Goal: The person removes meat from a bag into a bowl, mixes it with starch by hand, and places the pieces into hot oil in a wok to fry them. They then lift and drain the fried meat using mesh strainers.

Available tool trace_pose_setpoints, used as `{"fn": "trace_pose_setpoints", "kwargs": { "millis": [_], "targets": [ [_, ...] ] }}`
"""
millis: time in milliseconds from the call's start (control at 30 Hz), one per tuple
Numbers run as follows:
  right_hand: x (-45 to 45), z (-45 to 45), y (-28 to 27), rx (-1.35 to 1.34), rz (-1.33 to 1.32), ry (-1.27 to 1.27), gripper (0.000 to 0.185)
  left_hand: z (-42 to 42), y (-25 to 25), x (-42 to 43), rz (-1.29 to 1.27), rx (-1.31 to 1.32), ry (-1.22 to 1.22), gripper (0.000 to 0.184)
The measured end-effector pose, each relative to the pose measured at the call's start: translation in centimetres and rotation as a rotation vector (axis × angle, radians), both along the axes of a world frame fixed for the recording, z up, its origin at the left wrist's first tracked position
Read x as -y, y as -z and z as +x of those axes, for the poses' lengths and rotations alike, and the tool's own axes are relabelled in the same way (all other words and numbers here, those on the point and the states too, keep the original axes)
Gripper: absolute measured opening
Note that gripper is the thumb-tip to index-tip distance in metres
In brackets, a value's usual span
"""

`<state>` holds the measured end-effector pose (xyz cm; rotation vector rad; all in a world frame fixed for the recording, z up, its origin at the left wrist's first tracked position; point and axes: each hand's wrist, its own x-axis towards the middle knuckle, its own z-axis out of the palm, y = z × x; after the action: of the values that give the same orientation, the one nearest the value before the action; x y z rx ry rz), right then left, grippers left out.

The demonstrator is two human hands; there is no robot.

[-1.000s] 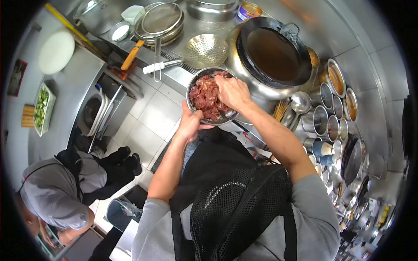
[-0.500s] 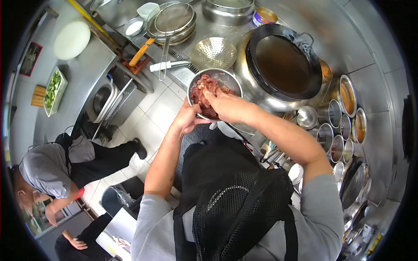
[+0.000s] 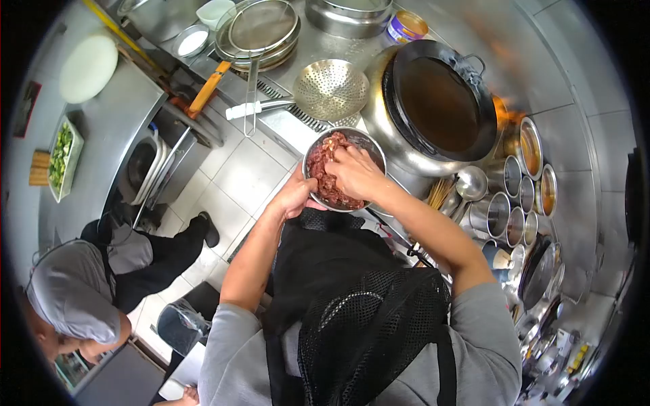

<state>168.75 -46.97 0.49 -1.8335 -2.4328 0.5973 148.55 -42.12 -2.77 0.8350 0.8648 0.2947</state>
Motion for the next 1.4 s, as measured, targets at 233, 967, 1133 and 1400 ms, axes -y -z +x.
{"fn": "trace_pose_setpoints", "kwargs": {
  "millis": [233, 967, 1133, 1400],
  "targets": [
    [1.0, 1.1, -3.0, 0.141, 0.038, -0.316, 0.059, 0.9, 1.7, -6.0, 0.006, 0.055, 0.437, 0.077],
    [3.8, 3.7, 7.5, -0.004, 0.067, 0.523, 0.026, 4.2, 4.4, -1.7, 0.018, -0.047, 0.436, 0.072],
    [3.4, 5.6, 5.9, -0.041, 0.157, 0.581, 0.021, 5.0, 3.8, 0.9, -0.018, -0.066, 0.213, 0.068],
    [2.9, 5.6, 2.9, -0.137, 0.131, 0.798, 0.028, 6.7, 3.6, 1.4, -0.013, -0.023, 0.13, 0.063]
  ]
}}
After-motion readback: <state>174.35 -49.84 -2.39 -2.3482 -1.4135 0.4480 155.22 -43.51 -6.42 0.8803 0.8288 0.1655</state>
